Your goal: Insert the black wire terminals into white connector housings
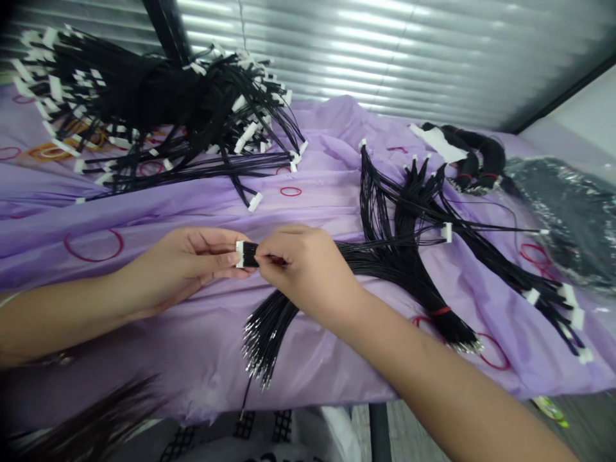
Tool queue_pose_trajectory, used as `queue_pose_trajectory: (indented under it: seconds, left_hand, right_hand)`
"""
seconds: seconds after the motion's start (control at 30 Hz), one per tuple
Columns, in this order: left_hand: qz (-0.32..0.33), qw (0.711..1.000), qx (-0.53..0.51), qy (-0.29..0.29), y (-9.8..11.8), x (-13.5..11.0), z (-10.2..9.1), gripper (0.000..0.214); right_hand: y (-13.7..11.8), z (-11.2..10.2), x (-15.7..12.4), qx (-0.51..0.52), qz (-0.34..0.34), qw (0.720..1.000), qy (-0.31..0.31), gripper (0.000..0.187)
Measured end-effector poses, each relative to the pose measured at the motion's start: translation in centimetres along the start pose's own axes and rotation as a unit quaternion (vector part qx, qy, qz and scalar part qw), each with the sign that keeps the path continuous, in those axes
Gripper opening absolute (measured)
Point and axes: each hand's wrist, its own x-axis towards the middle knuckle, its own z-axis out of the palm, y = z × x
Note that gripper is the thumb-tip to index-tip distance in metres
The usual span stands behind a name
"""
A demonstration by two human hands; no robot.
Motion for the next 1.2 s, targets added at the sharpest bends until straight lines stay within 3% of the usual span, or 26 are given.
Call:
queue_pose_trajectory:
  seconds: [0.13, 0.27, 0.33, 0.47, 0.57, 0.77, 0.97, 1.2]
  left_hand:
    - [0.024, 1.0, 0.015, 0.0, -0.2, 0.0, 0.0, 0.012]
    - [0.031, 0.999, 0.011, -0.001, 0.0, 0.0, 0.2, 0.011]
    - [0.022, 1.0, 0.001, 0.008, 0.1, 0.0, 0.3, 0.011]
    - [0.013, 1.0, -0.018, 0.019, 0.1, 0.0, 0.3, 0.011]
    - [0.014, 1.0, -0.019, 0.016, 0.1, 0.0, 0.1, 0.011]
    - [0.014, 1.0, -0.026, 0.005, 0.0, 0.1, 0.1, 0.011]
    - [0.011, 0.999, -0.024, 0.018, 0.2, 0.0, 0.3, 0.011]
    - [0.007, 1.0, -0.015, 0.009, 0.0, 0.1, -0.1, 0.012]
  right_hand:
    - [0.1, 0.4, 0.0, -0.044, -0.031, 0.999, -0.006, 0.014]
    - [0.0, -1.7, -0.1, -0.09, -0.052, 0.994, -0.036, 0.012]
    - [0.0, -3.3, -0.2, -0.102, -0.056, 0.989, -0.09, 0.014]
    - [0.3, -5.0, -0.6, -0.074, -0.084, 0.958, -0.264, 0.013]
    - [0.5, -4.4, -0.6, -0.091, -0.098, 0.943, -0.303, 0.014]
    - [0.2, -3.9, -0.4, -0.034, -0.074, 0.953, -0.291, 0.014]
    - [-0.2, -3.9, -0.3, 0.04, 0.057, 0.976, -0.206, 0.008]
    - [-0.8, -2.2, -0.1, 0.089, 0.204, 0.971, -0.092, 0.009]
